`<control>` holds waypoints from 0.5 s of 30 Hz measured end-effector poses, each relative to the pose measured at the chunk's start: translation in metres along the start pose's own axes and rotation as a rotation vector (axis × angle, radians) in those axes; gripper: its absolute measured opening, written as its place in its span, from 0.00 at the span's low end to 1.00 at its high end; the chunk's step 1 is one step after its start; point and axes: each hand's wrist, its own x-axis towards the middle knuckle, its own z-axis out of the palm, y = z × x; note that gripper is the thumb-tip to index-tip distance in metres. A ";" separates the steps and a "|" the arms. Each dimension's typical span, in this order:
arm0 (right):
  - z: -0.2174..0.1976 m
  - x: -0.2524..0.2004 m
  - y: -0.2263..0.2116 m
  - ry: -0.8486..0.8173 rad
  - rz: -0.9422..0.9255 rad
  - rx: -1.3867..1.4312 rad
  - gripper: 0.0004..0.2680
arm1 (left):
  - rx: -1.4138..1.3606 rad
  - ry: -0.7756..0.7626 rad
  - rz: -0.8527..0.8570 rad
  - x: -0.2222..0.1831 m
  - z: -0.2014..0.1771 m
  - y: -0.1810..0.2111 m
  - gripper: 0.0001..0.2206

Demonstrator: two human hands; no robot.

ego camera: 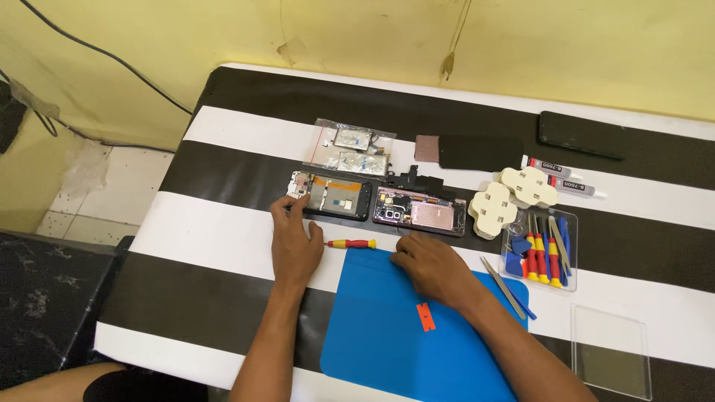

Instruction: Repairing a mobile phone by disassembling internal components and reattaching the back cover using tools

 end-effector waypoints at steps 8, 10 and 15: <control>0.019 0.008 0.001 -0.042 0.015 -0.087 0.05 | 0.046 0.092 0.193 -0.014 -0.013 0.034 0.18; 0.017 0.006 0.005 -0.046 0.046 -0.074 0.04 | 0.105 0.074 0.254 -0.023 -0.010 0.053 0.16; 0.003 -0.006 0.010 -0.113 0.230 0.101 0.03 | 0.317 -0.357 0.545 -0.050 0.041 0.044 0.09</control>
